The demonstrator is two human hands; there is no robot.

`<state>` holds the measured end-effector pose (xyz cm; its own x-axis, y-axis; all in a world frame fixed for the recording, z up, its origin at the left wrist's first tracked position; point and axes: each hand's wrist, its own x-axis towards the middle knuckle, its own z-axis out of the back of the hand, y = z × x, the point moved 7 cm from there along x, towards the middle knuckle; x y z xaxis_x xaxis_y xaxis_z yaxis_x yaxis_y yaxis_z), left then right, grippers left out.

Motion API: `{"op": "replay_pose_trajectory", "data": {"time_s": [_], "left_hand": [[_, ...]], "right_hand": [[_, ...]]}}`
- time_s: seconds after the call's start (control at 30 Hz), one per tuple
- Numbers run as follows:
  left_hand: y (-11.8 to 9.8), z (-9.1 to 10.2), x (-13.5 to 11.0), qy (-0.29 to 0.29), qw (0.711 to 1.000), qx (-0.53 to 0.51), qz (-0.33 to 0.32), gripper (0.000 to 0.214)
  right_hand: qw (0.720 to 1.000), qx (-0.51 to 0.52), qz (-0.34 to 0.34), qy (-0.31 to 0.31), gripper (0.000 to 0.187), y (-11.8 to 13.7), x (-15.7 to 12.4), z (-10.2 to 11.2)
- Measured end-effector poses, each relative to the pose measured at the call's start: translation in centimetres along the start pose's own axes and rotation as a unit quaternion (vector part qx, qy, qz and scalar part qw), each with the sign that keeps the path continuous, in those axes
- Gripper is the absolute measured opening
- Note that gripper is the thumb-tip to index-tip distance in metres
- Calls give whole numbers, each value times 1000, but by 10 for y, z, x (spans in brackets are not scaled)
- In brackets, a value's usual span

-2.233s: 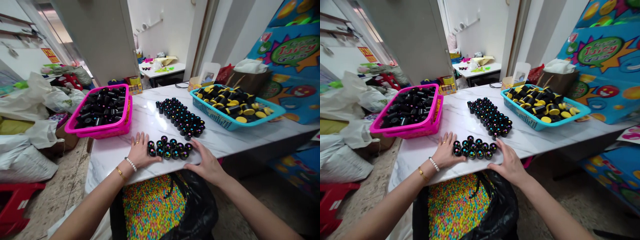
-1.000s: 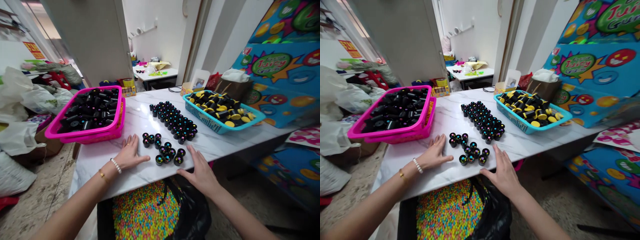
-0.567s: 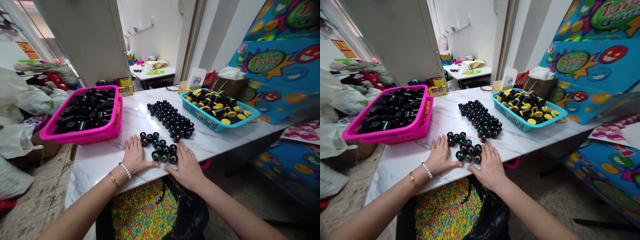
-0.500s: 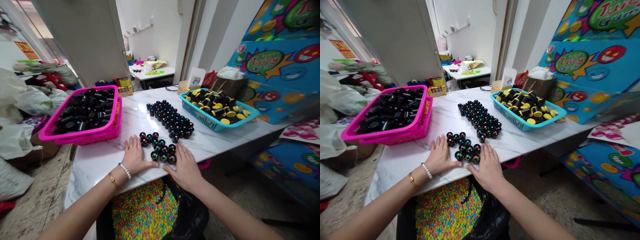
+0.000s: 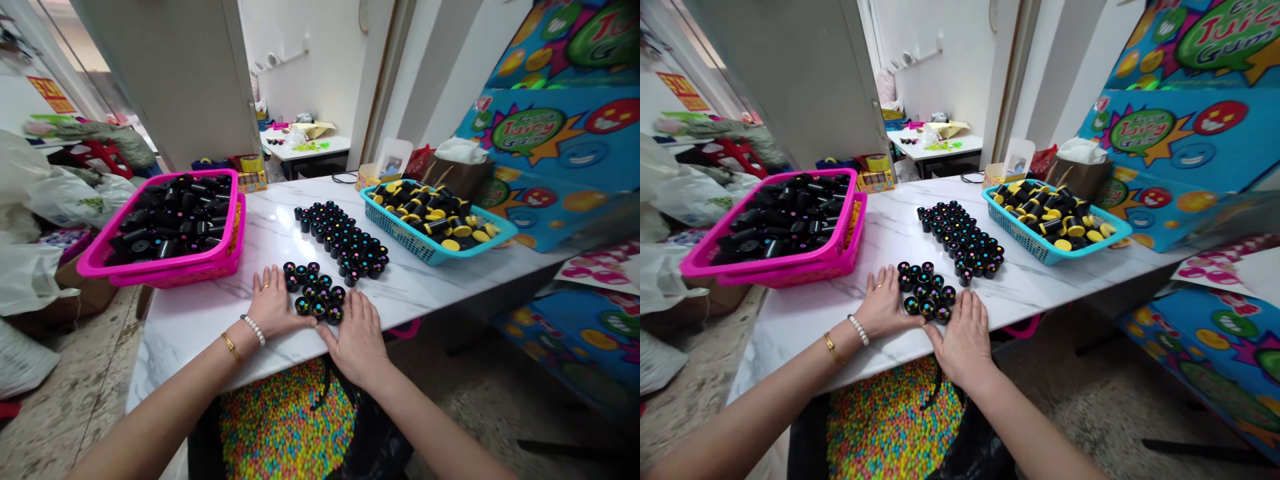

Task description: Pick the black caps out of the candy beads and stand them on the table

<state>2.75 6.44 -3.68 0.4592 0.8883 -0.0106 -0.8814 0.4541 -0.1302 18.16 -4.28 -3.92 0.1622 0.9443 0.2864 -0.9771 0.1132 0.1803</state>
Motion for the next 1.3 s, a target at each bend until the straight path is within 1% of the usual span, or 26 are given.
{"op": "replay_pose_trajectory", "data": {"time_s": [0.13,0.27,0.37,0.5,0.6,0.73,0.8,0.9,1.0,1.17,1.3], "left_hand": [[2,2,7,0,1000,-12,-11,146],[9,6,15,-1,1000,-18,-13,147],[16,8,24,4,1000,-22,-5,147],[21,8,37,10,1000,-17,-16,141],[26,9,48,17,1000,-14,-18,135],[31,10,61,23,999,-12,-20,129],[33,11,65,24,999,-20,-20,132],[37,10,71,18,999,-36,-15,137],[41,10,78,15,999,-39,-12,137],[48,8,100,34,999,-27,-7,133],[49,11,120,27,999,-35,4,134]], "right_hand": [[1000,-2,0,4,101,4,1,-1],[1000,-5,10,9,95,6,1,-2],[999,-15,6,31,92,7,1,-2],[997,-22,6,68,92,8,3,-1],[997,-23,8,80,92,9,3,-2],[998,-26,12,59,92,11,5,-3],[998,-29,17,49,92,13,6,-4],[998,-37,19,50,91,14,7,-6],[998,-41,18,47,92,14,7,-7],[998,-47,21,40,91,13,6,-11],[998,-52,23,31,90,10,5,-16]]}}
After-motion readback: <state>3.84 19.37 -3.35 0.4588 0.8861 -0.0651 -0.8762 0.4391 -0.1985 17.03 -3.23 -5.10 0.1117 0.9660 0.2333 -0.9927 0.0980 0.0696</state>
